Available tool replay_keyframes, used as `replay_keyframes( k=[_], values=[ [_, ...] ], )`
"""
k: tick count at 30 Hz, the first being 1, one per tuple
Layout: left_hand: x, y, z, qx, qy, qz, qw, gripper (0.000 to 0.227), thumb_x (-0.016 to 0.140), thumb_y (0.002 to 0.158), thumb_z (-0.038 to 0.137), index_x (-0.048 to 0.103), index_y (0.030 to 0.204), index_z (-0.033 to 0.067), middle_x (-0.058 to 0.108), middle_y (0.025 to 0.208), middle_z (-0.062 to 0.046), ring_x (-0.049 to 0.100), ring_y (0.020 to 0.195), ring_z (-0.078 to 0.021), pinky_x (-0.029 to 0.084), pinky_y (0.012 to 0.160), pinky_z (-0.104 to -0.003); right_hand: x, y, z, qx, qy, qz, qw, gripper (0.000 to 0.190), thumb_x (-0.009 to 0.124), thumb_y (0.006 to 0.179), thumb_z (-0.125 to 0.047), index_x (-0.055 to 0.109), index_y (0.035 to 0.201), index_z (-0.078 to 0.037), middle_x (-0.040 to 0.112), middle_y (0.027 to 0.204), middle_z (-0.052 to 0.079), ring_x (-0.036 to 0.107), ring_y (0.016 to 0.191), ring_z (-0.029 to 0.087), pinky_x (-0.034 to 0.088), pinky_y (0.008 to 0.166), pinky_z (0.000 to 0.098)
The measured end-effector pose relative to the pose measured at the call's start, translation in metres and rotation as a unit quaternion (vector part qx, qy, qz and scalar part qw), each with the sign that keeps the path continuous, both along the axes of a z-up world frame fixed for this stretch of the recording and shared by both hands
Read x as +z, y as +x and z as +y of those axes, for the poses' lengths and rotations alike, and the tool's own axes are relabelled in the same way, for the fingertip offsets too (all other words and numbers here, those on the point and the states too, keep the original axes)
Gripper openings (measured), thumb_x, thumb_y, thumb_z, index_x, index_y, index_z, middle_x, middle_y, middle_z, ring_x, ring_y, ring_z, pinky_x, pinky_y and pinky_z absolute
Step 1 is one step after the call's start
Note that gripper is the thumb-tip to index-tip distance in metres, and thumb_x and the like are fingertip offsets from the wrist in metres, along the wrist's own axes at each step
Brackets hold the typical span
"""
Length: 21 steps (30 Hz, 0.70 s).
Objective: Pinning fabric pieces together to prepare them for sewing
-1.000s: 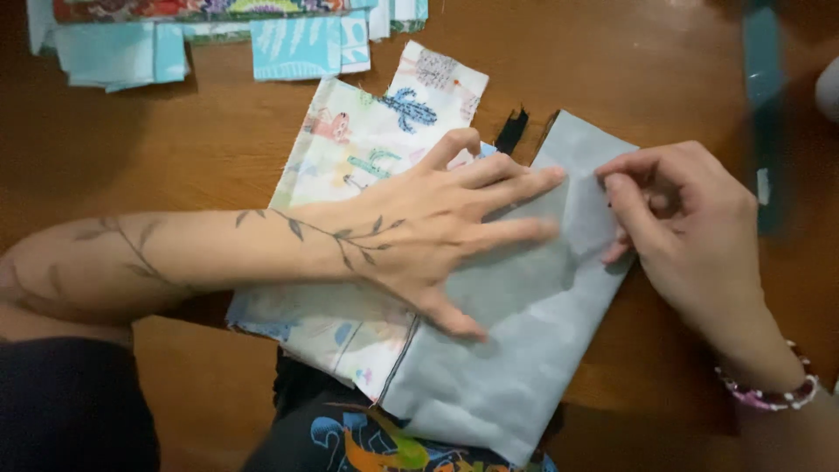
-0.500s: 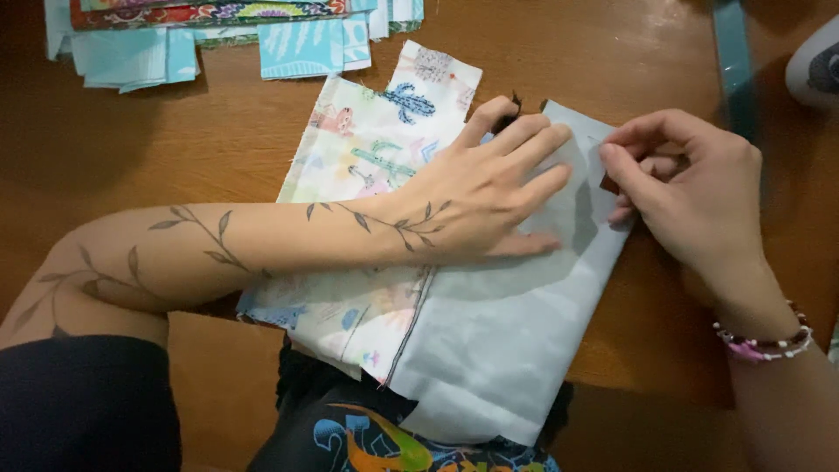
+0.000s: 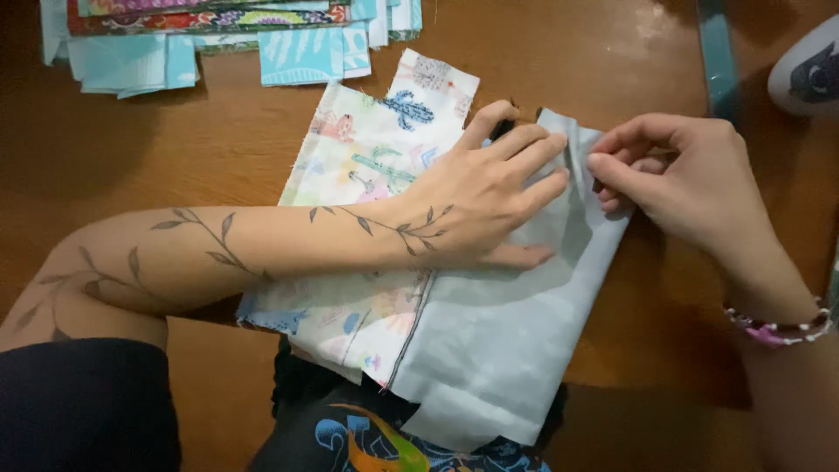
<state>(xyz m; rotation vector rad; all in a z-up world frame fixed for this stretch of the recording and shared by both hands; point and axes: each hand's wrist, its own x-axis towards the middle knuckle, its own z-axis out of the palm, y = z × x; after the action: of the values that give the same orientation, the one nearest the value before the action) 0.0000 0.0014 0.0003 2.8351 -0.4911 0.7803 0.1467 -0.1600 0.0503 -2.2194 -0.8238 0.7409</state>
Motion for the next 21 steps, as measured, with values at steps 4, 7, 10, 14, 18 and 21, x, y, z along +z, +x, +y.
replay_keyframes(
  k=[4,7,10,14,18,21],
  values=[
    [0.002,-0.001,0.001,-0.003,-0.016,-0.002,1.000,0.062,0.076,0.083,0.060,0.056,0.098,0.0032,0.055,0.115,-0.017,0.057,0.105,-0.0336,0.035,0.100,-0.050,0.011,0.001,0.011,0.008,-0.050,0.018,0.999,0.006,0.074,0.094,-0.007,0.073,0.096,0.000,0.069,0.070,0.010,0.069,0.056,0.018,0.055,0.057,0.0240],
    [-0.001,0.000,0.001,0.009,-0.012,0.002,1.000,0.063,0.073,0.084,0.062,0.057,0.099,0.0038,0.056,0.115,-0.017,0.057,0.107,-0.0336,0.035,0.101,-0.051,0.005,0.005,0.013,-0.003,-0.066,0.030,0.997,0.005,0.073,0.093,-0.005,0.074,0.094,-0.001,0.069,0.067,0.012,0.066,0.054,0.017,0.052,0.056,0.0251],
    [-0.001,-0.001,0.001,0.016,-0.002,0.001,1.000,0.067,0.074,0.081,0.067,0.058,0.102,0.0049,0.056,0.117,-0.017,0.056,0.108,-0.0332,0.035,0.101,-0.050,-0.007,0.009,0.010,0.014,-0.023,0.049,0.998,0.005,0.073,0.094,-0.004,0.072,0.097,0.000,0.069,0.068,0.013,0.064,0.054,0.016,0.052,0.053,0.0234],
    [0.001,-0.001,0.003,0.003,-0.030,0.014,0.999,0.066,0.078,0.081,0.063,0.057,0.100,0.0041,0.054,0.120,-0.020,0.057,0.108,-0.0339,0.035,0.101,-0.049,-0.003,0.005,0.012,0.001,-0.021,0.031,0.999,0.006,0.074,0.095,-0.004,0.071,0.096,0.000,0.068,0.069,0.011,0.064,0.056,0.015,0.052,0.055,0.0235],
    [0.000,0.000,0.001,0.004,-0.060,0.027,0.998,0.062,0.080,0.078,0.058,0.059,0.100,0.0047,0.052,0.125,-0.022,0.057,0.107,-0.0365,0.035,0.101,-0.050,-0.005,0.009,0.007,-0.005,-0.032,0.029,0.999,0.005,0.073,0.097,-0.006,0.069,0.098,-0.002,0.069,0.067,0.013,0.067,0.057,0.018,0.055,0.058,0.0249],
    [0.000,0.000,0.001,0.006,-0.052,0.036,0.998,0.063,0.078,0.081,0.061,0.058,0.104,0.0064,0.050,0.129,-0.024,0.058,0.108,-0.0386,0.035,0.101,-0.052,-0.020,0.019,0.001,0.006,-0.007,0.036,0.999,0.004,0.069,0.101,-0.004,0.066,0.098,-0.003,0.066,0.063,0.014,0.063,0.051,0.016,0.051,0.051,0.0233]
  ],
)
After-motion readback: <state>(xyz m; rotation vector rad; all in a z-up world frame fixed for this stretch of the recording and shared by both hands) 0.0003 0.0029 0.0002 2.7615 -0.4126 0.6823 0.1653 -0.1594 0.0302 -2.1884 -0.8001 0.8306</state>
